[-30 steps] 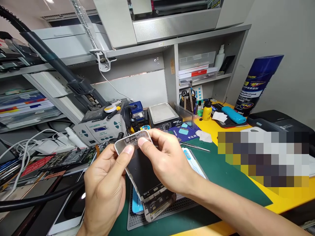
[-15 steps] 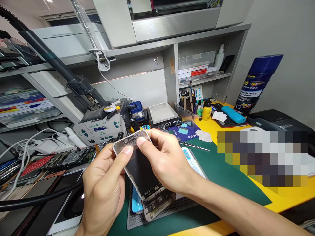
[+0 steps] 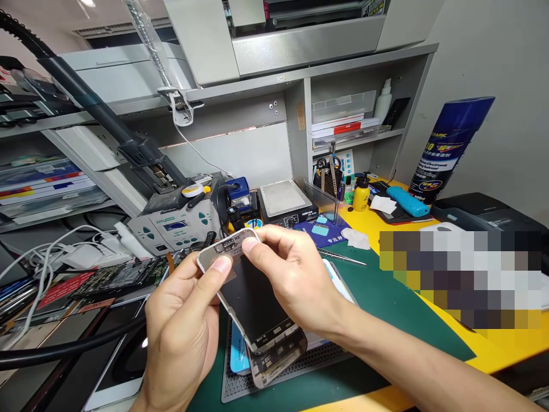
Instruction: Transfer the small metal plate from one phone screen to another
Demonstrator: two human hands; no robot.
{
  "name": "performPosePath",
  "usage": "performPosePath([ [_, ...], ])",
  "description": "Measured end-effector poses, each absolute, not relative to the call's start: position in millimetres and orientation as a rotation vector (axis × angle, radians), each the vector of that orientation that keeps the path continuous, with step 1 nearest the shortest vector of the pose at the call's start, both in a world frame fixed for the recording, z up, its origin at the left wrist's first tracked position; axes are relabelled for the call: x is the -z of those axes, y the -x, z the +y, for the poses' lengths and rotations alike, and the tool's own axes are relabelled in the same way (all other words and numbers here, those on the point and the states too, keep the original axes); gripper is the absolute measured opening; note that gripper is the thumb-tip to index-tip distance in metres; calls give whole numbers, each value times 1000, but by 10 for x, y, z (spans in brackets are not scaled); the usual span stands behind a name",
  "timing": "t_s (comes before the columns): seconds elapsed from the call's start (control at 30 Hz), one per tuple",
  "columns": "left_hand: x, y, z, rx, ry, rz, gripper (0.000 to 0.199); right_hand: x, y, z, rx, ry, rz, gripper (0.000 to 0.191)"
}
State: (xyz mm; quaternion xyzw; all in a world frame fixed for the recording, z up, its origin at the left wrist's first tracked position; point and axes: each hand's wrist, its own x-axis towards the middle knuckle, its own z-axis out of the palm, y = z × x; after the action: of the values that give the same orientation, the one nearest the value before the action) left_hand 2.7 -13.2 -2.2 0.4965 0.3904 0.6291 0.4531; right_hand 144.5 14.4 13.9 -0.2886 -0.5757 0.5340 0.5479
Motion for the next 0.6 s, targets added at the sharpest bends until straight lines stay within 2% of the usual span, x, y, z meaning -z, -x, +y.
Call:
performPosePath([
  [0.23, 43, 1, -120, -1550, -1267, 945, 13, -143, -1460, 159, -1264, 690, -1384, 27],
  [0.43, 51, -6, -105, -1542, -1270, 948, 18, -132, -1442, 142, -1197, 758, -1409, 33],
  [0.6, 51, -14, -101, -1560, -1263, 972, 17, -126, -1411, 127, -1341, 725, -1327, 33],
])
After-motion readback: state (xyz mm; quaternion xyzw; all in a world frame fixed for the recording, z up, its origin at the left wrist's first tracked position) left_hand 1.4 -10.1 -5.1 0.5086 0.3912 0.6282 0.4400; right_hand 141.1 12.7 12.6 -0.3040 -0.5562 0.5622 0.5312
